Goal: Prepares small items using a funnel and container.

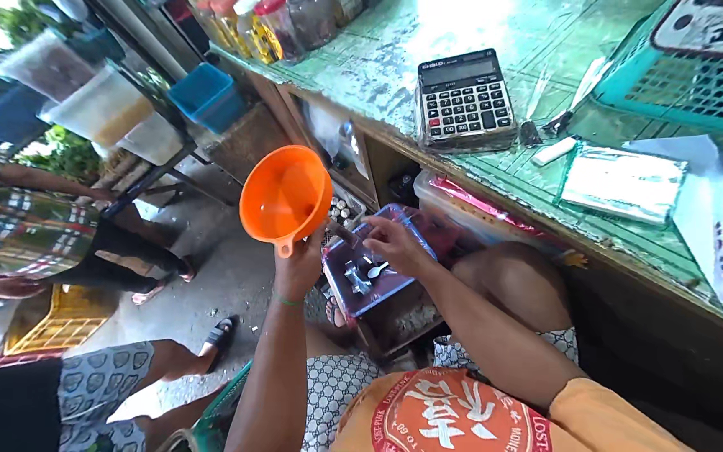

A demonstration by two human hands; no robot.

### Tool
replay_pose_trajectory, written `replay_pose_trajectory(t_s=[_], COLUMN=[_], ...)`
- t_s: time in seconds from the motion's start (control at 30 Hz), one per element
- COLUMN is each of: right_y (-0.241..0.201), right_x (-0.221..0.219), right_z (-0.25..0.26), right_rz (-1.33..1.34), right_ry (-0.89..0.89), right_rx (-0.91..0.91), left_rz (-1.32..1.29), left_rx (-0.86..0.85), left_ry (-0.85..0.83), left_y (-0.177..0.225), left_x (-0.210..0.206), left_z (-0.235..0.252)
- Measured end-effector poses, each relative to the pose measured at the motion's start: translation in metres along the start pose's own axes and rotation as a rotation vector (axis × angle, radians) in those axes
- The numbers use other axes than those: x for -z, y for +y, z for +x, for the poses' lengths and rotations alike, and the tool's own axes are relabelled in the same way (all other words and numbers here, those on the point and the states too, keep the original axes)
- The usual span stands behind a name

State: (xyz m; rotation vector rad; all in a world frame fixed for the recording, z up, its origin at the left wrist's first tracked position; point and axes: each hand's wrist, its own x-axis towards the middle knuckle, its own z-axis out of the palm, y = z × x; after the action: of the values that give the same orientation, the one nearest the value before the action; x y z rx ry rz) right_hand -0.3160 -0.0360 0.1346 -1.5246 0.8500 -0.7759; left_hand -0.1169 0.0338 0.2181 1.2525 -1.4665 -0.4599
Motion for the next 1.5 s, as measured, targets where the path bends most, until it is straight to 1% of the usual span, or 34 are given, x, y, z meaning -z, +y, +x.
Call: replay_pose_trajectory(t_s=[0.07, 0.1, 0.13, 0.17, 0.27, 0.33, 0.4, 0.43, 0.47, 0.53, 0.57, 0.6, 0.67, 0.73, 0.8, 0.83, 0.9, 0.93, 0.97, 1.03, 1.07, 1.1, 1.17, 1.23, 1.3, 1.37, 1.5], right_y=[-0.024, -0.038, -0.052, -0.063, -0.072, -0.061, -0.053, -0.051, -0.046, -0.023, -0.004, 0.021, 0.085, 0.140, 0.171, 0.175, 0.159, 0.142, 0.121, 0.061, 0.032, 0.006, -0.030, -0.038, -0.034, -0.031, -0.025], right_x=[0.007, 0.011, 0.017, 0.020, 0.012, 0.000, -0.005, -0.005, -0.006, -0.008, -0.009, -0.010, -0.015, -0.022, -0.026, -0.027, -0.025, -0.025, -0.024, -0.022, -0.021, -0.022, -0.026, -0.026, -0.025, -0.028, -0.029], right_z=[-0.014, -0.021, -0.026, -0.031, -0.040, -0.035, -0.027, -0.022, -0.017, 0.001, 0.013, 0.025, 0.038, 0.035, 0.030, 0.028, 0.025, 0.027, 0.030, 0.032, 0.029, 0.026, 0.020, 0.017, 0.010, 0.003, -0.006], right_rz=[-0.081, -0.117, -0.161, -0.225, -0.501, -0.602, -0.627, -0.608, -0.578, -0.522, -0.502, -0.483, -0.417, -0.328, -0.299, -0.309, -0.376, -0.396, -0.391, -0.318, -0.237, -0.145, -0.058, -0.129, -0.137, -0.127, -0.084], right_ry=[0.128, 0.162, 0.154, 0.109, -0.113, -0.136, -0.151, -0.154, -0.135, -0.027, 0.033, 0.080, 0.123, 0.097, 0.026, -0.002, -0.021, -0.017, -0.022, -0.135, -0.198, -0.258, -0.315, -0.308, -0.331, -0.333, -0.256], right_rx=[0.092, 0.184, 0.284, 0.345, 0.314, 0.313, 0.266, 0.221, 0.170, 0.059, -0.027, -0.123, -0.307, -0.457, -0.560, -0.604, -0.643, -0.587, -0.482, -0.215, -0.079, 0.014, 0.090, 0.094, 0.075, 0.064, 0.158], left_rz=[0.095, 0.133, 0.176, 0.204, 0.231, 0.226, 0.172, 0.135, 0.115, 0.108, 0.107, 0.103, 0.076, 0.083, 0.100, 0.103, 0.096, 0.089, 0.079, 0.071, 0.079, 0.090, 0.107, 0.070, 0.003, -0.054, -0.282], left_rx=[0.079, 0.089, 0.068, 0.044, 0.053, 0.115, 0.143, 0.201, 0.296, 0.540, 0.603, 0.626, 0.607, 0.567, 0.522, 0.496, 0.459, 0.439, 0.416, 0.352, 0.314, 0.278, 0.200, 0.119, 0.085, 0.089, 0.134], left_ry=[-0.004, -0.006, -0.010, -0.016, -0.062, -0.073, -0.073, -0.077, -0.086, -0.104, -0.093, -0.070, -0.020, -0.002, 0.013, 0.020, 0.017, 0.016, 0.009, -0.038, -0.066, -0.091, -0.126, -0.132, -0.124, -0.130, -0.095], left_y=[-0.027, -0.036, -0.043, -0.048, -0.059, -0.065, -0.087, -0.102, -0.115, -0.128, -0.127, -0.122, -0.110, -0.100, -0.089, -0.082, -0.071, -0.064, -0.056, -0.039, -0.031, -0.022, -0.005, 0.011, 0.024, 0.033, 0.029], left_x=[-0.004, -0.005, -0.007, -0.009, -0.016, -0.020, -0.025, -0.028, -0.031, -0.031, -0.029, -0.028, -0.023, -0.014, -0.003, 0.001, 0.006, 0.007, 0.007, 0.005, 0.003, 0.002, 0.002, 0.012, 0.024, 0.030, 0.024], left_z=[-0.015, -0.026, -0.035, -0.045, -0.068, -0.076, -0.083, -0.087, -0.092, -0.099, -0.099, -0.098, -0.097, -0.089, -0.078, -0.073, -0.063, -0.057, -0.050, -0.040, -0.036, -0.032, -0.023, -0.013, -0.004, -0.001, -0.009])
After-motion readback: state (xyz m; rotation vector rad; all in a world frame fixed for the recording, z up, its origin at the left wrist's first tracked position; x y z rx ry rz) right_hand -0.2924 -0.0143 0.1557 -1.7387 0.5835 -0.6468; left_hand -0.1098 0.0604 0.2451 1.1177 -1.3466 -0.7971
